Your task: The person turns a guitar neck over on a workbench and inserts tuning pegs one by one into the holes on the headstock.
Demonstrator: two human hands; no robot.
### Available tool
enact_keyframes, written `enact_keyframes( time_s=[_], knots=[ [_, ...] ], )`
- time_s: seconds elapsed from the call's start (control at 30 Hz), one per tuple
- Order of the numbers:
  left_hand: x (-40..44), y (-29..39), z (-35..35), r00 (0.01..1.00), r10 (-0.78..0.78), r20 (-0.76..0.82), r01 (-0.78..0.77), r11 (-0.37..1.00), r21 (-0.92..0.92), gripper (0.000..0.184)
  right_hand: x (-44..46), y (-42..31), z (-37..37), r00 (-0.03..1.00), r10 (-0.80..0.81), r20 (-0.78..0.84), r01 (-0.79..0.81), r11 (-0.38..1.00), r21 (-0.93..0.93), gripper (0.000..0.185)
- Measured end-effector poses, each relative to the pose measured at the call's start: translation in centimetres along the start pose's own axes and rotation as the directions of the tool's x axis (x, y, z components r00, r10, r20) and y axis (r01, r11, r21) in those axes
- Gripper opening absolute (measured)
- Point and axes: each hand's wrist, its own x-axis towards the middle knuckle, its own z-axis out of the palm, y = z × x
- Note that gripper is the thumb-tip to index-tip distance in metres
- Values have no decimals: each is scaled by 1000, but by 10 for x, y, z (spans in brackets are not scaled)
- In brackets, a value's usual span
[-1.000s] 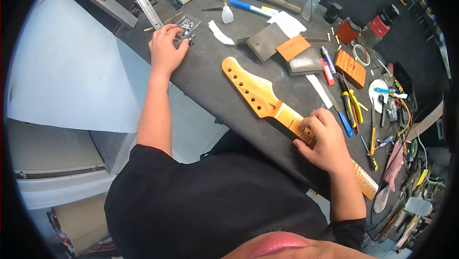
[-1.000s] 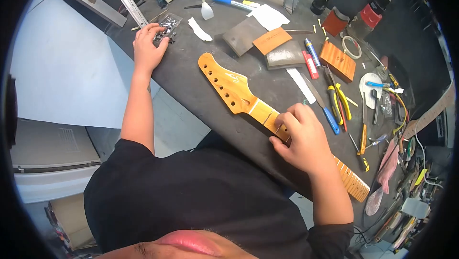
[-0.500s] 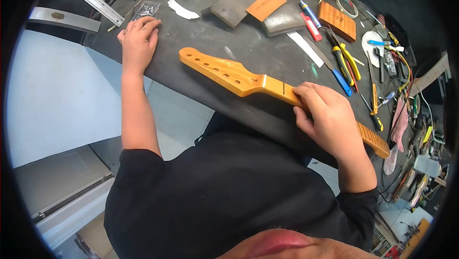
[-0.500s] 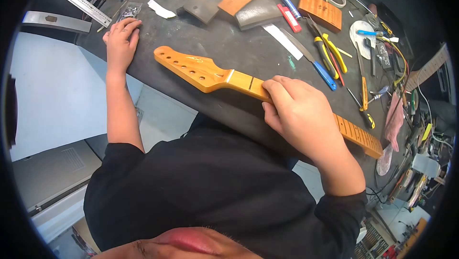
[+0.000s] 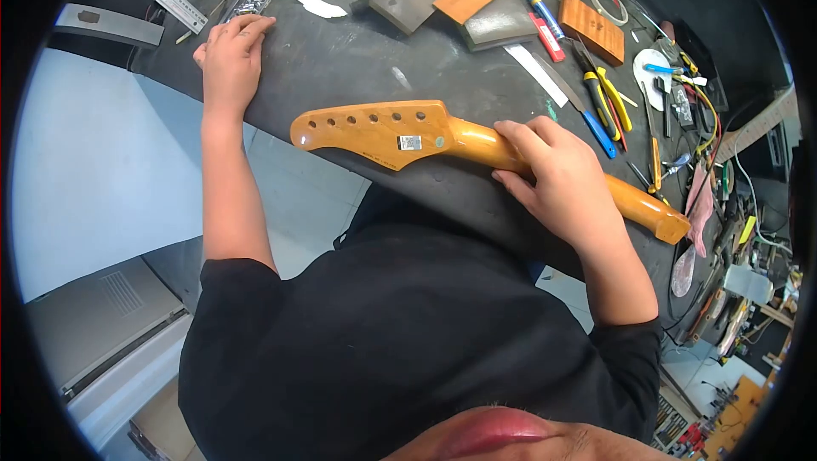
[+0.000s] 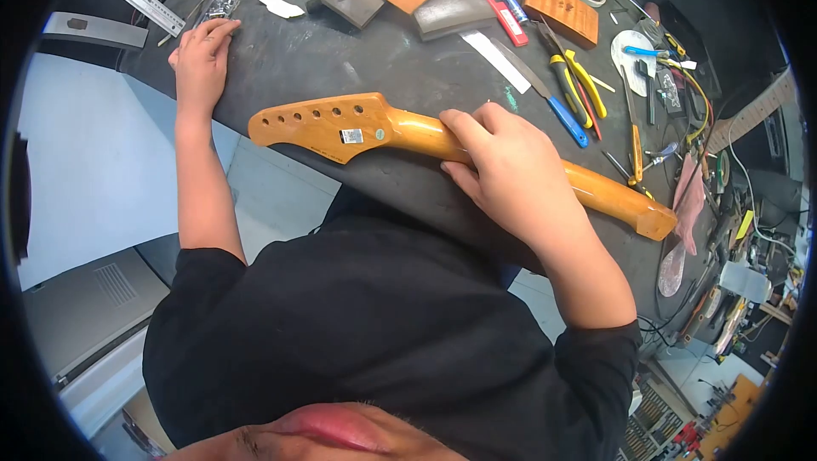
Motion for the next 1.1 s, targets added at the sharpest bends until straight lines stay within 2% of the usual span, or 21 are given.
enact_keyframes(
  time_s=[0.07, 0.17, 0.27, 0.37, 0.5, 0.6, 0.7, 0.73, 0.8, 0.83, 0.9, 1.0, 1.07, 1.1],
  knots=[
    [-1, -2, 3, 1000, -3, -2, 3, 1000, 6, 22, -1, -2, -4, 999, -17, 46, 17, 1000, 9, 56],
    [-3, 6, 1, 999, -32, 24, 31, 998, 62, 23, 1, -17, -7, 997, 43, 64, -46, 998, 46, 57],
    [0, 13, -3, 996, -44, 81, 31, 986, 161, 24, 2, -13, 2, 998, 67, 19, -68, 997, 32, 55],
    [7, 25, -11, 982, -109, 158, 73, 974, 215, 23, 0, -13, 11, 992, 118, 39, -117, 992, -49, 55],
    [17, 30, -15, 946, -192, 261, 120, 956, 269, 16, -1, -16, 14, 997, 74, -12, -75, 972, -224, 55],
    [18, 24, -13, 955, -167, 244, 123, 975, 186, 11, -3, -14, 17, 995, 6, -104, -33, 965, -260, 55],
    [18, 36, -22, 936, -263, 234, 265, 964, 26, 12, -3, -10, 21, 989, 8, -145, -39, 976, -213, 56],
    [18, 43, -25, 933, -293, 211, 324, 937, -129, 12, -2, -9, 19, 986, -4, -169, -33, 976, -215, 56],
    [14, 62, -30, 912, -364, 188, 409, 807, -425, 13, -2, -6, 21, 984, -13, -177, -22, 981, -192, 56],
    [11, 69, -30, 911, -354, 214, 404, 651, -642, 12, -3, -2, 24, 986, -10, -166, -18, 985, -169, 55],
    [6, 86, -28, 913, -321, 251, 326, 206, -922, 12, -3, 1, 25, 988, -11, -156, -12, 989, -145, 55],
    [-3, 132, -36, 942, -104, 318, 317, -29, -948, 12, -3, 2, 24, 988, -15, -151, -5, 991, -135, 56],
    [-7, 161, -38, 962, 2, 274, 274, -6, -962, 13, -3, 3, 24, 989, -16, -146, -3, 991, -130, 56],
    [-8, 171, -35, 977, 29, 212, 209, 81, -975, 12, -3, 3, 24, 989, -15, -146, -3, 992, -125, 56]
  ],
)
